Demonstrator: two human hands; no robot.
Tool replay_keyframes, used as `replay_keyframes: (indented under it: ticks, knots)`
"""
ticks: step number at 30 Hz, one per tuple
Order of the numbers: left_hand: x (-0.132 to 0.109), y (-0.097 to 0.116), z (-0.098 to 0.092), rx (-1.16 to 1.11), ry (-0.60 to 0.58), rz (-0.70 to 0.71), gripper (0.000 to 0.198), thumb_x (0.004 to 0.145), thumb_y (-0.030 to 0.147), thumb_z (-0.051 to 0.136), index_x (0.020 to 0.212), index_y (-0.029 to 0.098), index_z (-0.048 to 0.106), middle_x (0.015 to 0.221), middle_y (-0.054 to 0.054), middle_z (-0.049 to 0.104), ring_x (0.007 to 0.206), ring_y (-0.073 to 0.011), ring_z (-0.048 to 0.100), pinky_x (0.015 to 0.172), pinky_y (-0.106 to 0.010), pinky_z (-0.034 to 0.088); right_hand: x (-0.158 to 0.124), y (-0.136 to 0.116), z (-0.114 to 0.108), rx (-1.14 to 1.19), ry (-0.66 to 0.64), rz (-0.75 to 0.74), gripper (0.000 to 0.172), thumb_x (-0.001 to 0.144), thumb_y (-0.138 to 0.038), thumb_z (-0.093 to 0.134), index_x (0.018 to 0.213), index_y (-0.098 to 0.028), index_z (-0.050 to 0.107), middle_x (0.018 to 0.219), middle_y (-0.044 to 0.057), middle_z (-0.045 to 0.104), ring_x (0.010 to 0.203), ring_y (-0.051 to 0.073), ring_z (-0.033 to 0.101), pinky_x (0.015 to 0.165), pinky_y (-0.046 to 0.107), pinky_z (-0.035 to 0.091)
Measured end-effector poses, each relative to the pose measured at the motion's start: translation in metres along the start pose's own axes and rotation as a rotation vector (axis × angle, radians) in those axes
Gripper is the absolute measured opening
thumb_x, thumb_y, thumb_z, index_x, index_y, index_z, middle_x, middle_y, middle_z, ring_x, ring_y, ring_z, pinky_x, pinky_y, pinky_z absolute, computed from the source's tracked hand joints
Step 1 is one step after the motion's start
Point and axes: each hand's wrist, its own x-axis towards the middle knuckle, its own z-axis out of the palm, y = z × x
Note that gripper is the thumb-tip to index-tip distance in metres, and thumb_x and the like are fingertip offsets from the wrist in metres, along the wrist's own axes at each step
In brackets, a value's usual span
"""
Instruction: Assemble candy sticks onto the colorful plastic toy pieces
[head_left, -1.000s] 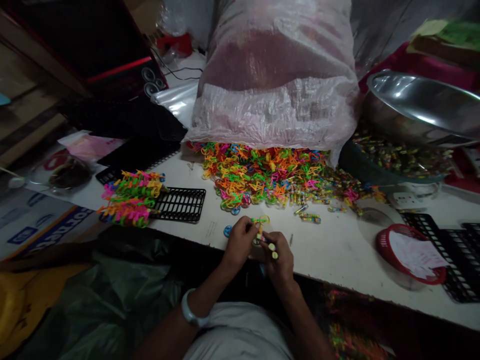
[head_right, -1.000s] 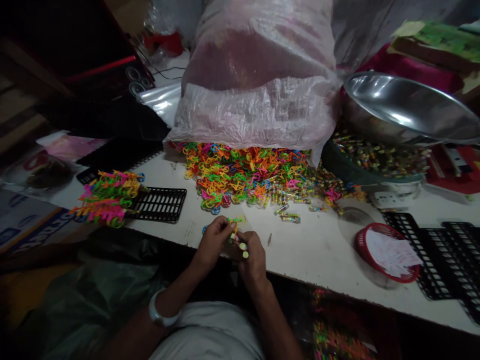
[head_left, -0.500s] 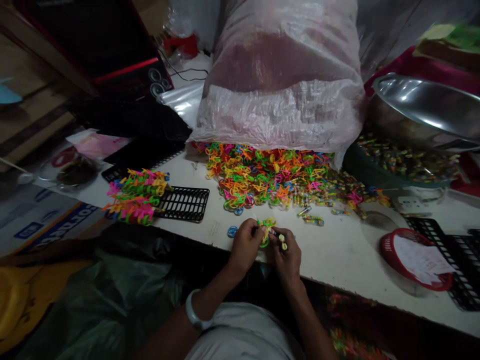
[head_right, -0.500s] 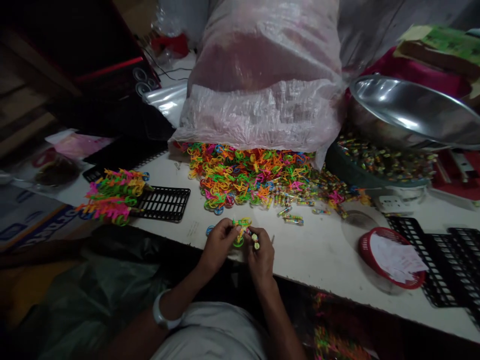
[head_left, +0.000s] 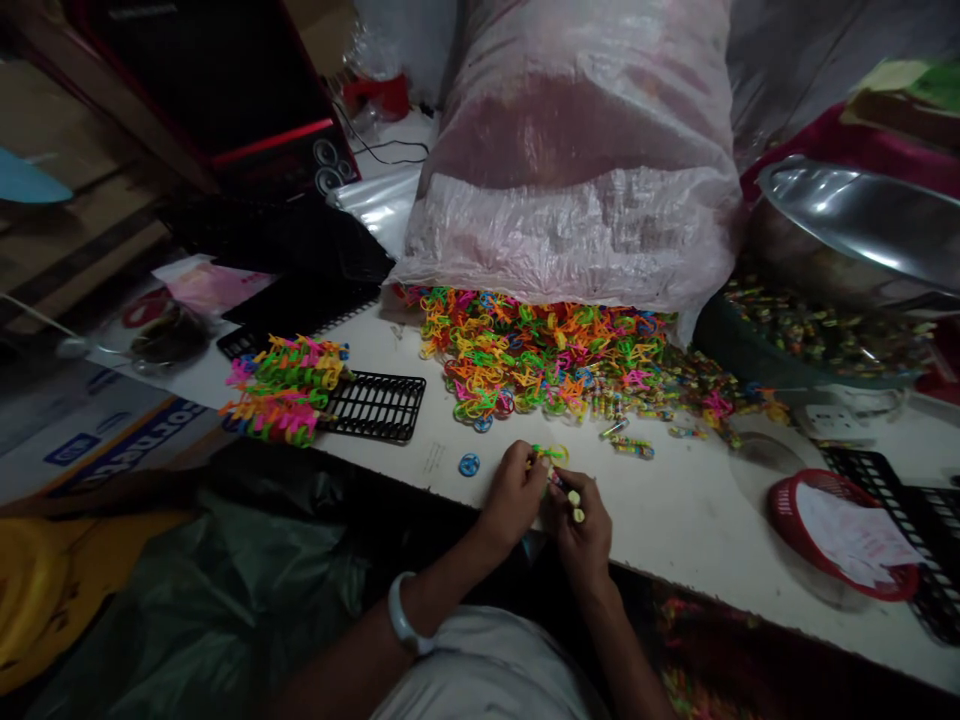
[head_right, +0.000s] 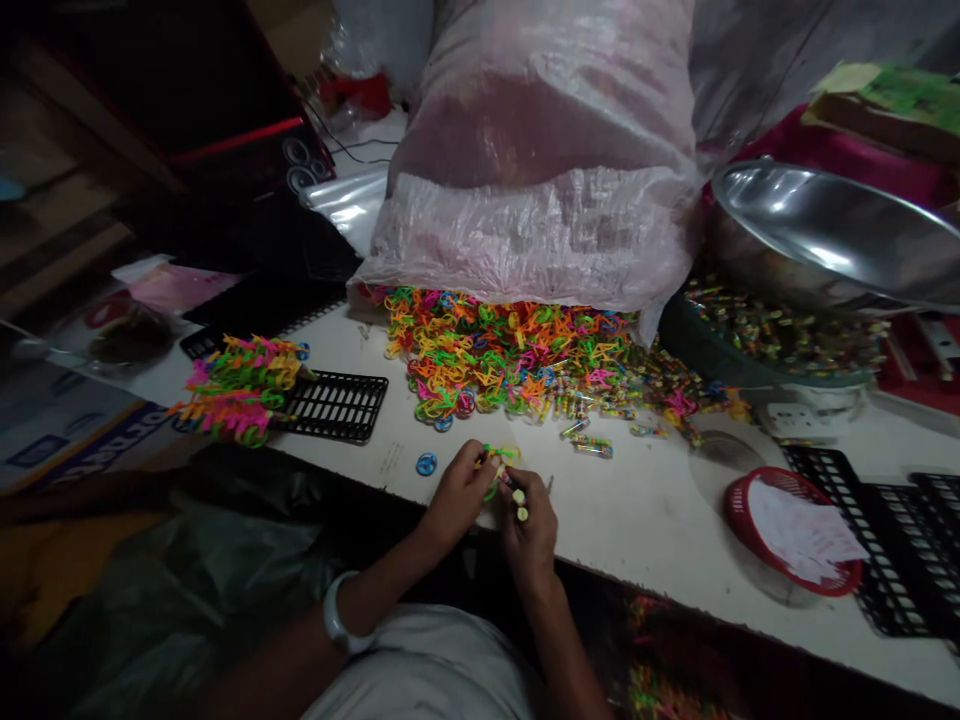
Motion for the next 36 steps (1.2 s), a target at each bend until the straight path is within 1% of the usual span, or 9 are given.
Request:
replay_keyframes:
  ticks: [3, 8, 10, 15, 20, 24, 27, 31, 36]
  knots:
    - [0.002, 0.002, -0.013, 0.155, -0.049, 0.134, 0.018, 0.088, 0.034, 0.049, 0.082, 0.019, 0.056, 0.087, -0.003, 0.054, 0.083, -0.0152, 0.054, 0.077, -0.027, 0.043, 0.018, 0.025, -0.034, -0.171, 0.154, -0.006, 0.025, 0.088, -0.029, 0.049, 0.109, -0.019, 0.059, 0.100, 0.009, 0.064, 0.093, 0.022, 0.060, 0.080, 0.037, 0.048]
    - [0.031, 0.001, -0.046, 0.520, 0.256, 0.402, 0.020, 0.090, 0.023, 0.044, 0.101, 0.018, 0.060, 0.105, -0.010, 0.054, 0.104, -0.0222, 0.049, 0.094, -0.036, 0.040, 0.046, 0.050, -0.072, -0.520, 0.313, -0.122, 0.031, 0.083, -0.025, 0.051, 0.110, -0.016, 0.062, 0.119, 0.016, 0.057, 0.111, 0.031, 0.050, 0.095, 0.054, 0.036]
    - [0.047, 0.000, -0.053, 0.703, 0.293, 0.443, 0.026, 0.088, 0.019, 0.047, 0.111, 0.019, 0.059, 0.113, -0.013, 0.053, 0.109, -0.0266, 0.046, 0.096, -0.042, 0.037, 0.048, 0.040, -0.060, -0.450, 0.299, -0.102, 0.033, 0.083, -0.022, 0.049, 0.114, -0.016, 0.060, 0.119, 0.016, 0.056, 0.111, 0.030, 0.050, 0.093, 0.052, 0.038]
    - [0.071, -0.002, -0.059, 0.907, 0.252, 0.372, 0.032, 0.084, 0.011, 0.046, 0.111, 0.021, 0.061, 0.103, -0.012, 0.059, 0.103, -0.0296, 0.049, 0.090, -0.045, 0.039, 0.043, 0.000, -0.005, -0.044, -0.060, 0.111, 0.037, 0.086, -0.029, 0.049, 0.122, -0.020, 0.054, 0.089, 0.007, 0.064, 0.072, 0.018, 0.062, 0.063, 0.029, 0.049]
    - [0.064, 0.004, -0.068, 0.453, 0.287, 0.352, 0.030, 0.079, 0.015, 0.055, 0.108, 0.020, 0.058, 0.105, -0.008, 0.059, 0.102, -0.0223, 0.053, 0.092, -0.036, 0.041, 0.048, -0.021, 0.016, 0.127, -0.188, 0.215, 0.033, 0.088, -0.043, 0.050, 0.108, -0.019, 0.059, 0.078, 0.002, 0.062, 0.064, 0.015, 0.058, 0.060, 0.025, 0.046]
    - [0.050, 0.015, -0.068, -0.093, 0.129, 0.180, 0.028, 0.078, 0.030, 0.061, 0.104, 0.019, 0.059, 0.097, -0.004, 0.064, 0.089, -0.0156, 0.058, 0.082, -0.027, 0.045, 0.046, -0.033, 0.018, 0.224, -0.293, 0.166, 0.028, 0.089, -0.039, 0.050, 0.108, -0.021, 0.059, 0.082, 0.000, 0.061, 0.070, 0.014, 0.057, 0.065, 0.023, 0.046]
    - [0.041, 0.018, -0.065, -0.358, 0.116, 0.045, 0.030, 0.074, 0.032, 0.065, 0.101, 0.018, 0.062, 0.093, -0.003, 0.066, 0.089, -0.0151, 0.059, 0.084, -0.027, 0.044, 0.041, -0.040, 0.019, 0.268, -0.329, 0.186, 0.029, 0.089, -0.038, 0.050, 0.110, -0.022, 0.058, 0.088, 0.001, 0.062, 0.074, 0.014, 0.057, 0.065, 0.023, 0.046]
    - [0.032, 0.013, -0.053, -0.534, 0.041, -0.094, 0.027, 0.067, 0.032, 0.072, 0.088, 0.015, 0.065, 0.085, -0.003, 0.066, 0.083, -0.0150, 0.059, 0.081, -0.027, 0.044, 0.039, -0.043, 0.019, 0.328, -0.272, 0.262, 0.034, 0.088, -0.041, 0.050, 0.115, -0.021, 0.057, 0.088, 0.002, 0.062, 0.069, 0.014, 0.055, 0.055, 0.022, 0.044]
    - [0.023, 0.007, -0.041, -0.504, 0.017, -0.143, 0.024, 0.069, 0.031, 0.070, 0.086, 0.015, 0.064, 0.083, -0.003, 0.064, 0.080, -0.0149, 0.058, 0.079, -0.028, 0.045, 0.042, -0.037, 0.011, 0.335, -0.267, 0.294, 0.026, 0.085, -0.043, 0.054, 0.085, -0.018, 0.061, 0.072, -0.001, 0.059, 0.062, 0.012, 0.052, 0.051, 0.020, 0.042]
